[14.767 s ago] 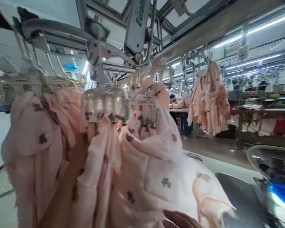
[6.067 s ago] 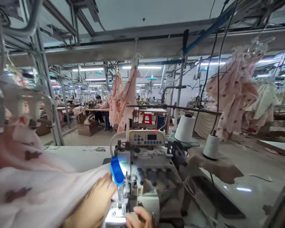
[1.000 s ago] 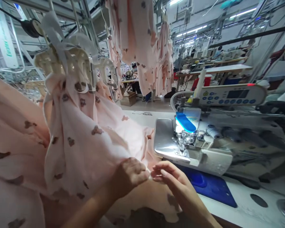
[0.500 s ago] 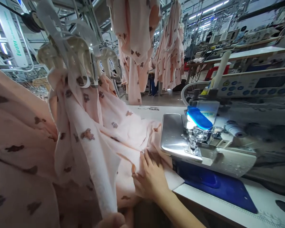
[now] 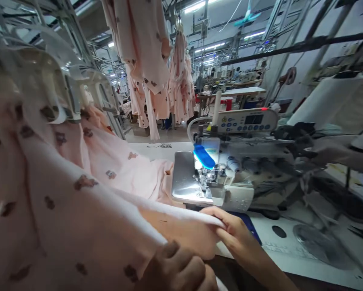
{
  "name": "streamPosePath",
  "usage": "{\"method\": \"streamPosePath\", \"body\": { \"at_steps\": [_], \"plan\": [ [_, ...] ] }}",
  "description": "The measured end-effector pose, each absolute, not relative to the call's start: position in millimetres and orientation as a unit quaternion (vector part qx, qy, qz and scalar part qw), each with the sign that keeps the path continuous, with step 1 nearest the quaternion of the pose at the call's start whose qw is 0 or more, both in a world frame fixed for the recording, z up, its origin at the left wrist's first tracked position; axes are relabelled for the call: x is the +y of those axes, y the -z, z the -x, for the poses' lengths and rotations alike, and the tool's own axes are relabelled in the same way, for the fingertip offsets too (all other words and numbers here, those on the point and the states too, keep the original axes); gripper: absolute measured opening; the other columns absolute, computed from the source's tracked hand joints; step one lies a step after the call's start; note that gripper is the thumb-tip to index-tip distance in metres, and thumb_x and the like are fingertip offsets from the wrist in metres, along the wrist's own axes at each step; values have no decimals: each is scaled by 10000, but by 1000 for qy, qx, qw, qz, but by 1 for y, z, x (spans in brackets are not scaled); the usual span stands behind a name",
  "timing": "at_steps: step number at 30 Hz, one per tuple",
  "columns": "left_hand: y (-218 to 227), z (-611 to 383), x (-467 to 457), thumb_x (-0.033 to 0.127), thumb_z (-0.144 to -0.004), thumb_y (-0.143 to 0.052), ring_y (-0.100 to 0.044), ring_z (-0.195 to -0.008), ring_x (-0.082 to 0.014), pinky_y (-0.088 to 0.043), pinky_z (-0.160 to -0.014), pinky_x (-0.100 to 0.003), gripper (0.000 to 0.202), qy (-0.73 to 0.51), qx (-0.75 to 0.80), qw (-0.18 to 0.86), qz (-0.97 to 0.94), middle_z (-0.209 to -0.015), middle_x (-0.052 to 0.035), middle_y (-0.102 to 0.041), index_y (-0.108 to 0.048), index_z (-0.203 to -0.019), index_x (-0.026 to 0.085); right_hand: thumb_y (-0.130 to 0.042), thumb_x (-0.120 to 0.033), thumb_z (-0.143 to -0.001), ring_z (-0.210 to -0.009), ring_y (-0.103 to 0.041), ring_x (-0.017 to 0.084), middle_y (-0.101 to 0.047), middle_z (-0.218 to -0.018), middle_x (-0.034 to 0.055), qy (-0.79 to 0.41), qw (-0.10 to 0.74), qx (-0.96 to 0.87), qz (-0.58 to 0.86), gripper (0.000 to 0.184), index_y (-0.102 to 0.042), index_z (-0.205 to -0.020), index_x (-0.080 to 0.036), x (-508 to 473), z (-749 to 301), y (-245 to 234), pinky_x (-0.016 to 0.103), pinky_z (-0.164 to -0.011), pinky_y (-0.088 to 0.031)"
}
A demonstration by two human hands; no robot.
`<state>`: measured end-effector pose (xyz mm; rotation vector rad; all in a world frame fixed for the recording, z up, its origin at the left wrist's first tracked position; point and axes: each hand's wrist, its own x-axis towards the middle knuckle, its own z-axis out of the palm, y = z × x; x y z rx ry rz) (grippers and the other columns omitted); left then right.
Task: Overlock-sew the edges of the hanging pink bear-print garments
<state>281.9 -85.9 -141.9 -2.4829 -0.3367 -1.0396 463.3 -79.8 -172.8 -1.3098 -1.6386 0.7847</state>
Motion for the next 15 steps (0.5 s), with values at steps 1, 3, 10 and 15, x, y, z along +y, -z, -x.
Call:
{"method": "streamPosePath", "body": {
  "at_steps": [1,3,10,15],
  "plan": [
    [143,-290,-79,99,-844,-388,-447,-480,-120,-360,-471,-269,211,381,-138,218,888,-524,11,-495,-535,-706,159,-395,-320,-789,-707,-554,194,-594,-788,27,-321,460,-626,542,212,-556,-857,-200,-76,-466,172,271,-613,-423],
    [150,-303,-64,93,-858,-354,-573,-734,-170,-465,-673,-319,226,384,-196,210,878,-770,-44,-625,-556,-778,155,-388,-447,-812,-594,-526,183,-580,-723,20,-280,508,-553,599,305,-526,-909,-193,-67,-468,173,273,-544,-410],
    [159,-309,-23,113,-848,-408,-520,-1035,-222,-470,-854,-404,193,313,-315,149,883,-1154,-99,-580,-574,-940,148,-426,-470,-816,-460,-494,182,-529,-496,-19,-98,507,-512,687,283,-541,-823,-212,-45,-470,174,273,-474,-353],
    [142,-298,-21,180,-877,-432,-531,-854,-178,-486,-755,-346,321,257,-299,125,910,-965,-50,-618,-517,-1186,172,-521,-380,-807,-608,-542,162,-608,-851,44,-45,535,-593,600,270,-592,-1006,-212,-51,-474,178,262,-566,-439]
  ]
}}
